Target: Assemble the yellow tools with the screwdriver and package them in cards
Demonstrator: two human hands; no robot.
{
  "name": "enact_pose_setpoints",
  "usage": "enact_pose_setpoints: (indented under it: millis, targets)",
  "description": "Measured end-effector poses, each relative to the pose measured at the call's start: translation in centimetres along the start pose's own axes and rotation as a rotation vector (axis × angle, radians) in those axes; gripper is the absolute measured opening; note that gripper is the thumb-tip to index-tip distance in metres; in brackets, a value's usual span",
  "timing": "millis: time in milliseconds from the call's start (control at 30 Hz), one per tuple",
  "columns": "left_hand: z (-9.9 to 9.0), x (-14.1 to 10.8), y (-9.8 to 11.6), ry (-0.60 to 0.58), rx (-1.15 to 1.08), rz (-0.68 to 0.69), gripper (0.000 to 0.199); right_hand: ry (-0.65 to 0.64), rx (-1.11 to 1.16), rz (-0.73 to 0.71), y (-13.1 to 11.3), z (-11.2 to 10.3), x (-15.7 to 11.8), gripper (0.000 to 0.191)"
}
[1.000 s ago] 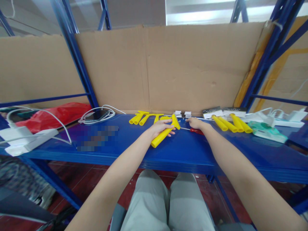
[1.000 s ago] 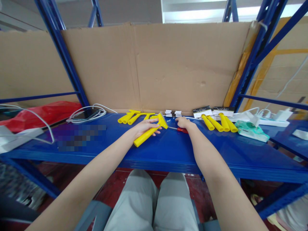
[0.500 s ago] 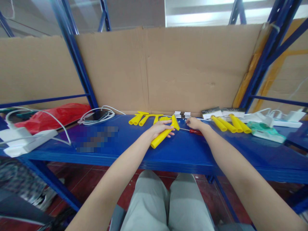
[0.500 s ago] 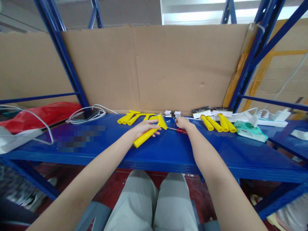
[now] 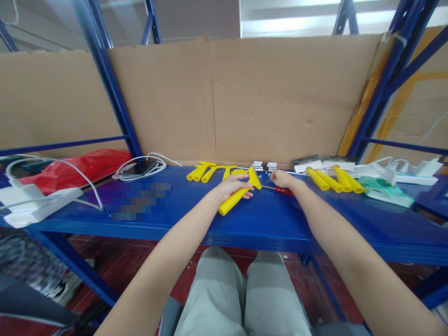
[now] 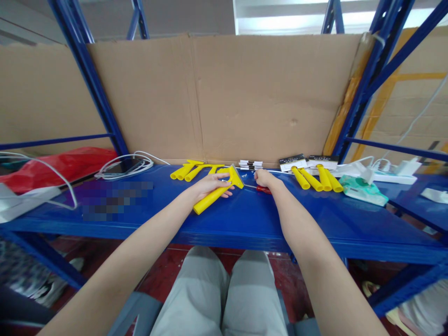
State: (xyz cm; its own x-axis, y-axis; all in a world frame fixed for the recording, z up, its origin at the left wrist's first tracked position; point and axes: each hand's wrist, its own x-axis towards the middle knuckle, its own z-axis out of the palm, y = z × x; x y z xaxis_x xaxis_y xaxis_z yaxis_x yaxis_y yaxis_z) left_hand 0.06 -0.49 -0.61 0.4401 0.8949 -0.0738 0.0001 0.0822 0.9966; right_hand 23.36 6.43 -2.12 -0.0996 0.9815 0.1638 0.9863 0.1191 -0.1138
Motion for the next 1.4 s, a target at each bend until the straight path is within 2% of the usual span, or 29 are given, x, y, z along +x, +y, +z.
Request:
enact_pose_setpoints:
  millis: [300,467,567,700,933,1133,1400]
  targets:
    - [0.4,-0.1,0.2,0.09,0.132,0.054,0.064,0.035,0.042,0.004,-0.2,-0.3,0.0,0.039]
    - [0.5,-0.1,0.3,0.132,0.127,0.059,0.054,0.054,0.123,-0.002,-0.4,-0.4,0.1,0.036]
    - [0.2,0.3,0.0,0.109,0.08,0.057,0.049,0.085,0.212,-0.04,-0.6,-0.7,0.2,0.03]
    - [-0.3,0.9,-0.5,0.067,0.037,0.056,0.043,0.108,0.368,-0.158,-1.6,-1.4,0.0,0.021]
    - [-0.1,0.7,-0.5,-0.032,0.136,0.045,0.023,0.089,0.548,-0.361,-4.6,-1.9,-1.0,0.013]
    - [-0.6,1.3,-1.0,-0.123,0.17,0.066,0.022,0.069,0.544,-0.393,-5.4,-2.0,-1.5,0.011]
    - [-1.0,2.0,-1.4,-0.107,0.148,0.077,0.018,0.003,0.613,-0.459,-5.8,-1.8,-1.4,0.011]
